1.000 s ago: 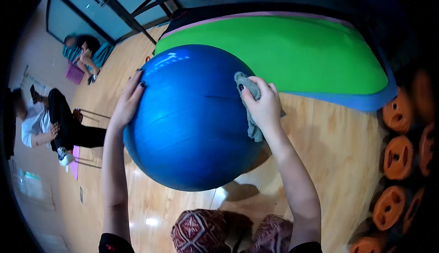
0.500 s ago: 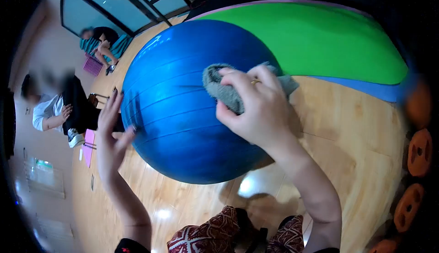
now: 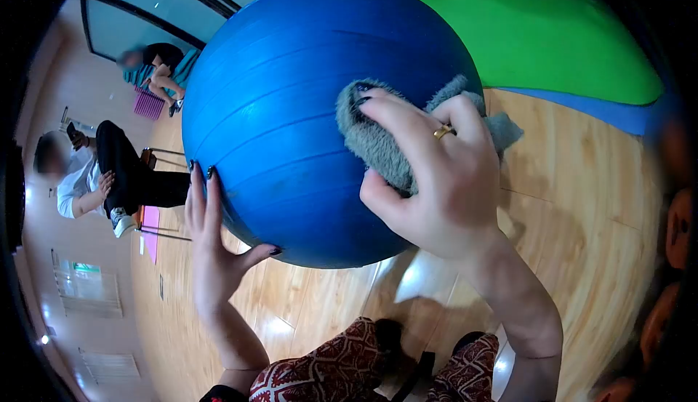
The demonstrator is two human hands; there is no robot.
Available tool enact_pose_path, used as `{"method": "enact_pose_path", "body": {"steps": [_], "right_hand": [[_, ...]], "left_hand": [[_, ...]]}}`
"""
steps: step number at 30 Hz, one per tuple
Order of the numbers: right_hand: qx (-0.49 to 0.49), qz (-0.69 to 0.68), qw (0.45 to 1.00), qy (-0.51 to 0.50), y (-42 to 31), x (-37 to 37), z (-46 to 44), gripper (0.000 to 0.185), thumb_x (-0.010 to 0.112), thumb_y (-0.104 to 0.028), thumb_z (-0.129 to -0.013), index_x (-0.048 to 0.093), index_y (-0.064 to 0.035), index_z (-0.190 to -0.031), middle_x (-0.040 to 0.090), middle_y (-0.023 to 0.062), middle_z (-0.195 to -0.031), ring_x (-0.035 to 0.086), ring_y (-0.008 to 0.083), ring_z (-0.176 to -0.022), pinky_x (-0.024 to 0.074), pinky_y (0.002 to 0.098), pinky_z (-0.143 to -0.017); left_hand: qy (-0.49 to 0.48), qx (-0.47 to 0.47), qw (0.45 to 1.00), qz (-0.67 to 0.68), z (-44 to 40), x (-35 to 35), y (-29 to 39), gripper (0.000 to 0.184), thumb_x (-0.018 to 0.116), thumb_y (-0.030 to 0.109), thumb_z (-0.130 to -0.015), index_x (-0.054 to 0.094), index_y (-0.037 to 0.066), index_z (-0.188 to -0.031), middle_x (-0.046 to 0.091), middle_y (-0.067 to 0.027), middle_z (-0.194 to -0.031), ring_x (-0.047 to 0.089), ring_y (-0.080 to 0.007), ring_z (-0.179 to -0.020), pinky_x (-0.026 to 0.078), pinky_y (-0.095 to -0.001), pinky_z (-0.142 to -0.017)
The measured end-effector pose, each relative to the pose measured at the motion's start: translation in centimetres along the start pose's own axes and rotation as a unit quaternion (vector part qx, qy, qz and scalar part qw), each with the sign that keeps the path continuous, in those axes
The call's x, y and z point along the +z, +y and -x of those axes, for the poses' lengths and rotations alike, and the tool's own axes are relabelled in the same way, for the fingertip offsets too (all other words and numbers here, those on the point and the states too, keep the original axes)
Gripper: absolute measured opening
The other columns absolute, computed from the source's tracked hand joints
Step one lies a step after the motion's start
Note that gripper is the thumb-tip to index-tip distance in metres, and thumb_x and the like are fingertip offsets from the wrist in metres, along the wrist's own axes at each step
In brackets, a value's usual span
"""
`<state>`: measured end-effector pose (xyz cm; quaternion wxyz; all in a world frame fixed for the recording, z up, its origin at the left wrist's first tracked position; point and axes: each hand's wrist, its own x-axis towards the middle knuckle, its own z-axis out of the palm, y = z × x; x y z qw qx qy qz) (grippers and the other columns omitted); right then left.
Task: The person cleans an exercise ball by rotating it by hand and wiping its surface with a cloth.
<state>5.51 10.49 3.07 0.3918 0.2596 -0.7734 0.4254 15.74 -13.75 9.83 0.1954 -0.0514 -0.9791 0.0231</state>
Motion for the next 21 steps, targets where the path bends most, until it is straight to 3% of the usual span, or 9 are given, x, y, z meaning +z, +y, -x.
{"method": "enact_pose_path", "body": {"steps": [5, 7, 9, 10, 11, 14, 19, 21], "right_hand": [[-0.028, 0.016, 0.998, -0.053, -3.3, 0.6, 1.2, 0.035, 0.065, -0.019, -0.059, 0.057, -0.0089, -0.091, 0.064, -0.0019, -0.105, 0.042, 0.0169, -0.063, 0.0386, 0.0273, -0.058], [-0.033, 0.013, 0.995, -0.097, -3.9, 0.2, 1.1, 0.039, 0.065, -0.012, -0.055, 0.059, -0.0083, -0.094, 0.064, -0.0021, -0.11, 0.042, 0.016, -0.068, 0.0401, 0.0262, -0.063], [0.021, 0.014, 0.995, -0.101, -2.8, -0.8, 0.8, 0.038, 0.062, -0.007, -0.056, 0.058, -0.0059, -0.094, 0.063, 0.0017, -0.111, 0.044, 0.0184, -0.07, 0.0423, 0.0264, -0.063], [0.05, 0.019, 0.996, -0.076, -1.9, -1.4, 0.5, 0.037, 0.062, -0.007, -0.057, 0.057, -0.0052, -0.094, 0.063, 0.0029, -0.112, 0.045, 0.019, -0.071, 0.0423, 0.0264, -0.064], [0.079, 0.025, 0.995, -0.051, -1.0, -1.7, 0.1, 0.036, 0.061, -0.006, -0.057, 0.057, -0.0045, -0.093, 0.062, 0.004, -0.112, 0.045, 0.0196, -0.072, 0.0424, 0.0264, -0.064], [0.05, 0.046, 0.996, -0.065, -2.0, -1.4, -0.1, 0.037, 0.062, -0.008, -0.056, 0.055, -0.0043, -0.093, 0.062, 0.0053, -0.114, 0.044, 0.0193, -0.071, 0.0413, 0.0257, -0.063], [0.049, -0.012, 0.992, -0.115, -3.1, -1.4, -0.1, 0.038, 0.058, -0.006, -0.054, 0.054, -0.0038, -0.093, 0.063, 0.0066, -0.111, 0.043, 0.0203, -0.069, 0.0417, 0.0287, -0.064], [0.049, -0.002, 0.999, -0.025, -1.7, -1.3, 0.0, 0.037, 0.055, -0.004, -0.055, 0.054, -0.0024, -0.091, 0.063, 0.0113, -0.109, 0.042, 0.0207, -0.066, 0.0423, 0.0314, -0.062]], "left_hand": [[0.057, 0.023, 0.997, 0.047, -2.3, 2.7, 2.0, 0.094, 0.077, 0.045, -0.058, 0.037, 0.008, -0.136, 0.027, -0.021, -0.143, 0.026, -0.0436, -0.128, 0.022, -0.0538, -0.103], [0.071, 0.037, 0.995, 0.058, -2.5, 3.3, 2.6, 0.093, 0.076, 0.045, -0.06, 0.037, 0.009, -0.136, 0.027, -0.021, -0.143, 0.026, -0.0432, -0.129, 0.02, -0.0541, -0.104], [0.077, 0.025, 0.995, 0.061, -2.4, 3.3, 2.5, 0.093, 0.075, 0.046, -0.061, 0.036, 0.009, -0.137, 0.027, -0.0211, -0.143, 0.024, -0.0424, -0.13, 0.018, -0.0545, -0.104], [0.053, 0.016, 0.998, 0.035, -2.2, 3.1, 2.8, 0.097, 0.076, 0.042, -0.064, 0.028, 0.005, -0.139, 0.021, -0.0192, -0.147, 0.02, -0.0402, -0.134, 0.021, -0.0482, -0.106], [0.054, 0.016, 0.998, 0.036, -2.1, 3.3, 3.1, 0.097, 0.076, 0.042, -0.064, 0.028, 0.005, -0.139, 0.021, -0.0192, -0.147, 0.02, -0.0402, -0.134, 0.021, -0.0482, -0.106], [0.069, -0.008, 0.995, 0.07, -2.0, 4.2, 4.3, 0.096, 0.075, 0.042, -0.067, 0.026, 0.003, -0.139, 0.02, -0.0253, -0.144, 0.018, -0.0483, -0.13, 0.017, -0.0569, -0.103], [0.059, -0.007, 0.996, 0.066, -1.1, 4.3, 3.8, 0.097, 0.075, 0.044, -0.066, 0.028, 0.002, -0.138, 0.02, -0.0257, -0.144, 0.016, -0.0486, -0.13, 0.017, -0.059, -0.103], [0.059, 0.0, 0.995, 0.077, -0.7, 4.2, 3.5, 0.096, 0.075, 0.044, -0.066, 0.029, 0.002, -0.138, 0.02, -0.0255, -0.144, 0.016, -0.0487, -0.13, 0.017, -0.0589, -0.103]]}}
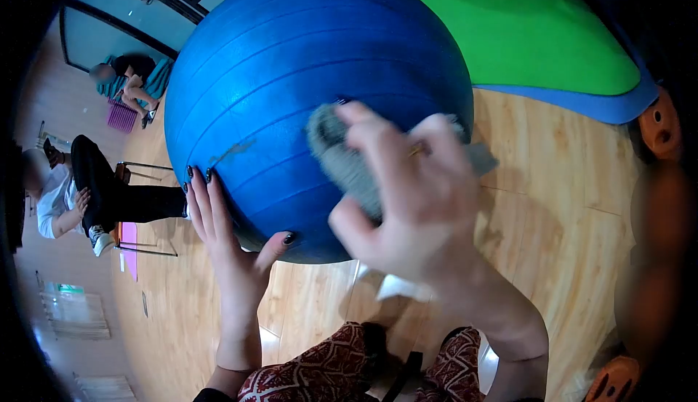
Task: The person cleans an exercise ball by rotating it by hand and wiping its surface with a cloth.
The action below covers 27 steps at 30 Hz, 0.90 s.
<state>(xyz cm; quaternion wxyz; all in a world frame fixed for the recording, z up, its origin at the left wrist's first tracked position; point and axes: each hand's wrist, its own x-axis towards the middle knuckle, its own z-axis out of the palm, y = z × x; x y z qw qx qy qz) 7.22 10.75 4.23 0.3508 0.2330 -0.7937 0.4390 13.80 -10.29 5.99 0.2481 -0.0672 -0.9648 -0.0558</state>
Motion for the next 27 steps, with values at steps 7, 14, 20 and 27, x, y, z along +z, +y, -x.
{"method": "enact_pose_path", "body": {"steps": [7, 14, 20, 27], "right_hand": [[-0.051, 0.052, 0.997, -0.007, -2.1, 0.8, 1.3, 0.046, 0.06, -0.009, -0.057, 0.057, -0.0052, -0.103, 0.059, 0.0138, -0.116, 0.05, 0.023, -0.075, 0.0405, 0.0285, -0.065], [0.098, 0.089, 0.991, 0.018, 1.2, -1.6, -0.2, 0.042, 0.057, 0.0, -0.064, 0.058, -0.0032, -0.106, 0.049, 0.0127, -0.102, 0.051, 0.0268, -0.095, 0.044, 0.0342, -0.081], [0.124, 0.084, 0.988, 0.046, 1.7, -0.9, -0.4, 0.034, 0.065, -0.006, -0.072, 0.061, -0.0023, -0.105, 0.052, 0.0114, -0.099, 0.053, 0.0239, -0.093, 0.044, 0.032, -0.08], [0.016, 0.065, 0.998, 0.011, -2.9, -0.2, -0.6, 0.036, 0.067, -0.004, -0.061, 0.065, -0.0022, -0.097, 0.056, 0.0081, -0.092, 0.05, 0.0237, -0.079, 0.0445, 0.0331, -0.068]], "left_hand": [[0.018, 0.015, 1.0, -0.002, 0.1, 0.5, 1.5, 0.096, 0.075, 0.045, -0.066, 0.029, 0.002, -0.138, 0.02, -0.0271, -0.144, 0.015, -0.0487, -0.131, 0.018, -0.0583, -0.103], [0.05, 0.039, 0.991, 0.114, 0.7, 0.1, -1.5, 0.105, 0.084, 0.03, -0.058, 0.023, 0.01, -0.142, -0.001, -0.0195, -0.15, 0.009, -0.0401, -0.137, 0.02, -0.0513, -0.106], [0.003, 0.034, 0.998, 0.056, 0.0, 1.0, -1.8, 0.102, 0.08, 0.036, -0.063, 0.021, 0.006, -0.142, 0.013, -0.0262, -0.146, 0.013, -0.0426, -0.135, 0.019, -0.0517, -0.106], [0.002, 0.027, 0.999, 0.047, 2.7, 2.4, 0.8, 0.1, 0.077, 0.041, -0.065, 0.023, 0.004, -0.14, 0.012, -0.0293, -0.145, 0.01, -0.0522, -0.131, 0.017, -0.0616, -0.102]]}}
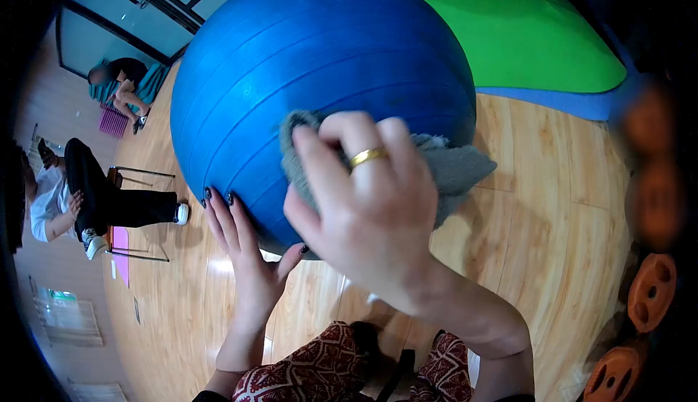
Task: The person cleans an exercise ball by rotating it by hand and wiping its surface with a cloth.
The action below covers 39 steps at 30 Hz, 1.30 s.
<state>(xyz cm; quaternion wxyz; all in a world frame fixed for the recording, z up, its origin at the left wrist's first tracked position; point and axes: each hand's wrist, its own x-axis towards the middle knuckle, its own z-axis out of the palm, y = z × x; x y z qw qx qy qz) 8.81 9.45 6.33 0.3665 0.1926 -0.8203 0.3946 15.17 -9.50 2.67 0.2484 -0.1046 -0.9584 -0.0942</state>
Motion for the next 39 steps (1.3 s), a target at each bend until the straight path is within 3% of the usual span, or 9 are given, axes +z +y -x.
{"method": "enact_pose_path", "body": {"steps": [13, 18, 21, 22, 25, 30, 33, 36, 39], "right_hand": [[-0.006, 0.039, 0.999, -0.006, 0.2, -1.1, 1.1, 0.039, 0.066, -0.003, -0.057, 0.066, -0.002, -0.096, 0.053, 0.0066, -0.087, 0.051, 0.0239, -0.077, 0.0448, 0.0339, -0.067], [0.026, 0.033, 0.998, 0.054, 3.0, -1.8, 0.5, 0.038, 0.068, -0.006, -0.06, 0.066, -0.0104, -0.098, 0.054, 0.006, -0.086, 0.051, 0.0259, -0.075, 0.0449, 0.0353, -0.063], [0.031, 0.053, 0.997, 0.047, 2.6, -1.9, 0.4, 0.038, 0.067, -0.005, -0.06, 0.066, -0.0081, -0.098, 0.054, 0.0064, -0.086, 0.051, 0.0261, -0.075, 0.0453, 0.0354, -0.063], [0.015, 0.048, 0.998, 0.027, 2.2, -1.8, 0.5, 0.039, 0.068, -0.006, -0.059, 0.066, -0.0067, -0.098, 0.054, 0.0061, -0.086, 0.05, 0.0259, -0.074, 0.0452, 0.0349, -0.063], [-0.033, 0.035, 0.999, -0.019, 0.5, -1.6, 0.8, 0.038, 0.07, -0.01, -0.058, 0.065, -0.0043, -0.095, 0.054, 0.0044, -0.086, 0.049, 0.0243, -0.072, 0.0443, 0.0323, -0.062], [0.019, 0.071, 0.997, 0.003, 1.2, -2.4, 0.0, 0.032, 0.068, -0.011, -0.06, 0.067, -0.0079, -0.092, 0.053, 0.0034, -0.085, 0.049, 0.023, -0.074, 0.0453, 0.0337, -0.063], [0.062, 0.126, 0.99, 0.007, 1.9, -2.1, 0.0, 0.033, 0.067, -0.012, -0.061, 0.066, -0.0075, -0.094, 0.052, 0.003, -0.083, 0.05, 0.0222, -0.075, 0.045, 0.0331, -0.062], [-0.028, 0.036, 0.999, -0.012, 0.0, -0.9, 0.8, 0.032, 0.066, -0.018, -0.061, 0.065, -0.0053, -0.09, 0.05, 0.0011, -0.081, 0.048, 0.0198, -0.072, 0.0435, 0.0296, -0.057], [-0.016, 0.004, 1.0, -0.005, 0.7, -1.5, 0.3, 0.029, 0.066, -0.015, -0.06, 0.066, -0.0083, -0.088, 0.05, 0.0013, -0.079, 0.049, 0.0203, -0.071, 0.0445, 0.0308, -0.057]], "left_hand": [[0.024, 0.025, 0.998, -0.051, 2.4, 1.5, 1.8, 0.1, 0.073, 0.053, -0.065, 0.024, 0.007, -0.14, 0.019, -0.0325, -0.14, 0.019, -0.0593, -0.122, 0.018, -0.0709, -0.092], [-0.026, 0.031, 0.997, -0.069, 1.6, -0.2, 0.7, 0.075, 0.071, 0.05, -0.067, 0.046, 0.02, -0.131, 0.027, -0.0177, -0.144, 0.017, -0.0451, -0.131, 0.008, -0.0704, -0.096], [-0.029, 0.084, 0.991, -0.102, 1.5, 0.4, 0.1, 0.095, 0.077, 0.049, -0.061, 0.033, 0.013, -0.137, 0.02, -0.0251, -0.144, 0.015, -0.0501, -0.13, 0.012, -0.0667, -0.098], [-0.004, 0.052, 0.998, -0.037, 1.8, 1.4, 0.0, 0.076, 0.072, 0.049, -0.067, 0.044, 0.021, -0.132, 0.026, -0.0185, -0.144, 0.013, -0.0478, -0.131, 0.009, -0.0707, -0.095], [0.006, 0.053, 0.998, -0.023, 2.2, 2.0, 0.7, 0.076, 0.072, 0.049, -0.067, 0.045, 0.02, -0.132, 0.025, -0.0196, -0.144, 0.013, -0.0497, -0.13, 0.01, -0.0701, -0.096], [-0.003, 0.067, 0.995, -0.071, 2.6, 0.9, -0.1, 0.107, 0.083, 0.041, -0.058, 0.022, 0.012, -0.141, 0.012, -0.0296, -0.144, 0.011, -0.0537, -0.129, 0.019, -0.0628, -0.1], [-0.013, 0.055, 0.996, -0.062, 2.9, 1.0, 0.1, 0.11, 0.083, 0.039, -0.058, 0.018, 0.011, -0.142, 0.009, -0.0295, -0.145, 0.009, -0.0547, -0.129, 0.019, -0.0635, -0.1], [-0.002, 0.055, 0.997, -0.053, 3.3, 1.5, 1.2, 0.111, 0.084, 0.038, -0.059, 0.016, 0.01, -0.142, 0.006, -0.0291, -0.145, 0.007, -0.056, -0.129, 0.019, -0.0649, -0.099], [0.0, 0.051, 0.997, -0.065, 3.6, 1.5, 0.9, 0.108, 0.083, 0.037, -0.06, 0.017, 0.009, -0.142, 0.006, -0.0277, -0.146, 0.009, -0.056, -0.128, 0.02, -0.0668, -0.097]]}}
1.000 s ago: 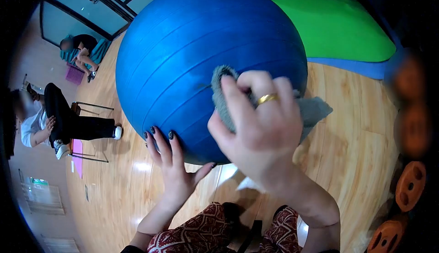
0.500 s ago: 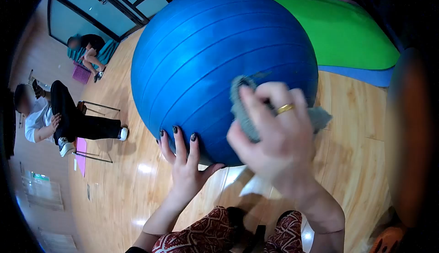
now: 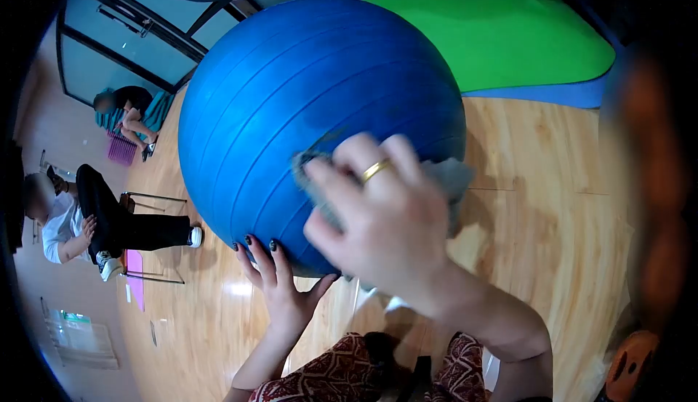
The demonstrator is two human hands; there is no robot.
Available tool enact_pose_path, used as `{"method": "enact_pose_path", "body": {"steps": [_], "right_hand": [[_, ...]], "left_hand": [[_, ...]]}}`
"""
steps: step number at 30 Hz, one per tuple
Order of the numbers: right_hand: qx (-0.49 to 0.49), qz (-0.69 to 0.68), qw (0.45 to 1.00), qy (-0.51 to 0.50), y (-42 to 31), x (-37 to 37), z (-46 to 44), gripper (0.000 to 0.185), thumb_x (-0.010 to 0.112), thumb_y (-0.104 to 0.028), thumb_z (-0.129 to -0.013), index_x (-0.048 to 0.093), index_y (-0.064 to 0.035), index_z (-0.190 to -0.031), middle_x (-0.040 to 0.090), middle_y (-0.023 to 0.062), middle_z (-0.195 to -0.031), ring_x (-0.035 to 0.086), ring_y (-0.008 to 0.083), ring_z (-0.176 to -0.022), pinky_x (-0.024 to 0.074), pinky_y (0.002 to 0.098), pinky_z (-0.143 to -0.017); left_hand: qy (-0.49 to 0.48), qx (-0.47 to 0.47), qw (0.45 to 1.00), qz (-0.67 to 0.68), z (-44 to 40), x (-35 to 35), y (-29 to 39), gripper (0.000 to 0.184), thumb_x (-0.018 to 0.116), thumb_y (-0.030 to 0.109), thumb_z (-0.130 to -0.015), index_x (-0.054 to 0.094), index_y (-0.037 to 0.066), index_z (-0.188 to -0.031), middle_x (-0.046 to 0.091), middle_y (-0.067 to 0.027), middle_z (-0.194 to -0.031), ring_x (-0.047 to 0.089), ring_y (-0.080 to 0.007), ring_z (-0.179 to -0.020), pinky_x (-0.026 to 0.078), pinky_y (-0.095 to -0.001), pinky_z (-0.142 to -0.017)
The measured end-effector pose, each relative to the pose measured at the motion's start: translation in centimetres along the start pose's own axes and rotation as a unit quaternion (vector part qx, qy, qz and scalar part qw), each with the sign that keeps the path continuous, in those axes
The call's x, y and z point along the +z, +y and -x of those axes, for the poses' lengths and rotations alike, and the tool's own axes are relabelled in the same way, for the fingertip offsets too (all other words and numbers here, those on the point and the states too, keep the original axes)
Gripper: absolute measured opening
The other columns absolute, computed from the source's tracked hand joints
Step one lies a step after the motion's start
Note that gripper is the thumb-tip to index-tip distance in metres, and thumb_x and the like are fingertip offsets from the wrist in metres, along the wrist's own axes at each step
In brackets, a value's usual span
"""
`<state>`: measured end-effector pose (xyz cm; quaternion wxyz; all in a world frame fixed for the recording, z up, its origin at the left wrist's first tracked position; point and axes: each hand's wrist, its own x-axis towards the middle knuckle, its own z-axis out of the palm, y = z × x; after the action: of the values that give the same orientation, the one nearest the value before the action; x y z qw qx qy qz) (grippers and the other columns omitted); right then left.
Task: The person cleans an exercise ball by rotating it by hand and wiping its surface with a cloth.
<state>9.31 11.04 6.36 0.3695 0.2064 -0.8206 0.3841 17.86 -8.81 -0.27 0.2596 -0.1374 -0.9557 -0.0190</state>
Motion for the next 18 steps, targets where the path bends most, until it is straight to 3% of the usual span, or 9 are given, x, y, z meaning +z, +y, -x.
{"method": "enact_pose_path", "body": {"steps": [3, 7, 8, 11, 13, 14, 16, 18], "right_hand": [[0.045, 0.084, 0.995, 0.02, 1.6, -0.6, -0.7, 0.028, 0.065, -0.014, -0.061, 0.066, -0.0076, -0.089, 0.051, 0.0018, -0.08, 0.049, 0.0221, -0.071, 0.0449, 0.0328, -0.057], [-0.008, 0.052, 0.999, 0.008, -0.6, -0.4, 0.1, 0.033, 0.066, -0.006, -0.057, 0.068, -0.0055, -0.09, 0.055, 0.0034, -0.082, 0.049, 0.0216, -0.069, 0.0441, 0.0311, -0.059], [-0.01, 0.03, 1.0, -0.002, -0.8, -0.2, 0.4, 0.034, 0.067, -0.006, -0.056, 0.068, -0.0054, -0.091, 0.054, 0.0033, -0.082, 0.049, 0.0207, -0.069, 0.0437, 0.0301, -0.058], [-0.011, 0.012, 0.999, 0.031, 0.2, -0.4, 0.4, 0.03, 0.07, -0.007, -0.057, 0.067, -0.0047, -0.087, 0.056, 0.004, -0.081, 0.049, 0.0206, -0.069, 0.0433, 0.0296, -0.059], [-0.005, -0.002, 0.999, 0.048, 0.5, -0.2, 0.3, 0.03, 0.07, -0.005, -0.058, 0.064, -0.0038, -0.087, 0.058, 0.0051, -0.08, 0.051, 0.0217, -0.07, 0.043, 0.031, -0.059], [0.0, -0.005, 0.999, 0.054, 0.4, -0.2, 0.3, 0.029, 0.07, -0.004, -0.059, 0.062, -0.0037, -0.087, 0.058, 0.0055, -0.08, 0.051, 0.0221, -0.07, 0.043, 0.0318, -0.059], [0.015, -0.022, 0.999, 0.036, -0.1, 0.1, 0.2, 0.028, 0.07, -0.004, -0.06, 0.061, -0.0038, -0.087, 0.058, 0.0062, -0.08, 0.052, 0.0229, -0.071, 0.0434, 0.0327, -0.061], [0.034, -0.036, 0.999, 0.019, -0.1, 0.0, 0.0, 0.027, 0.069, -0.004, -0.061, 0.059, -0.004, -0.086, 0.058, 0.0069, -0.08, 0.053, 0.0238, -0.071, 0.0437, 0.0337, -0.063]], "left_hand": [[-0.021, 0.015, 0.999, -0.035, 0.4, -0.3, -0.1, 0.106, 0.083, 0.039, -0.059, 0.021, 0.011, -0.141, 0.011, -0.0246, -0.146, 0.013, -0.0553, -0.127, 0.021, -0.0672, -0.096], [-0.018, 0.029, 0.999, -0.039, 0.4, -0.4, 0.5, 0.102, 0.081, 0.042, -0.061, 0.023, 0.015, -0.141, 0.014, -0.0243, -0.146, 0.015, -0.0541, -0.127, 0.018, -0.07, -0.095], [0.006, 0.013, 1.0, 0.013, 0.4, -0.8, 0.5, 0.079, 0.076, 0.043, -0.067, 0.042, 0.014, -0.131, 0.024, -0.0196, -0.144, 0.016, -0.052, -0.128, 0.008, -0.0687, -0.098], [0.018, 0.03, 0.999, 0.016, -0.1, -2.7, -0.9, 0.077, 0.076, 0.044, -0.067, 0.044, 0.013, -0.13, 0.025, -0.0205, -0.143, 0.018, -0.0509, -0.127, 0.011, -0.068, -0.099], [0.123, 0.041, 0.992, 0.009, -1.9, -2.7, -2.1, 0.076, 0.075, 0.043, -0.068, 0.045, 0.012, -0.13, 0.026, -0.0217, -0.143, 0.021, -0.0485, -0.127, 0.014, -0.065, -0.1], [0.123, 0.039, 0.992, 0.007, -2.6, -3.0, -2.5, 0.076, 0.075, 0.043, -0.068, 0.045, 0.012, -0.13, 0.026, -0.0217, -0.143, 0.021, -0.0485, -0.127, 0.014, -0.065, -0.1], [-0.003, 0.036, 0.999, 0.011, -4.0, -3.3, -2.9, 0.075, 0.074, 0.04, -0.068, 0.044, 0.011, -0.13, 0.026, -0.0226, -0.142, 0.022, -0.0465, -0.127, 0.017, -0.062, -0.101], [0.007, 0.04, 0.999, 0.014, -4.4, -3.0, -2.9, 0.073, 0.072, 0.038, -0.07, 0.043, 0.012, -0.131, 0.026, -0.0225, -0.142, 0.021, -0.046, -0.128, 0.018, -0.0603, -0.103]]}}
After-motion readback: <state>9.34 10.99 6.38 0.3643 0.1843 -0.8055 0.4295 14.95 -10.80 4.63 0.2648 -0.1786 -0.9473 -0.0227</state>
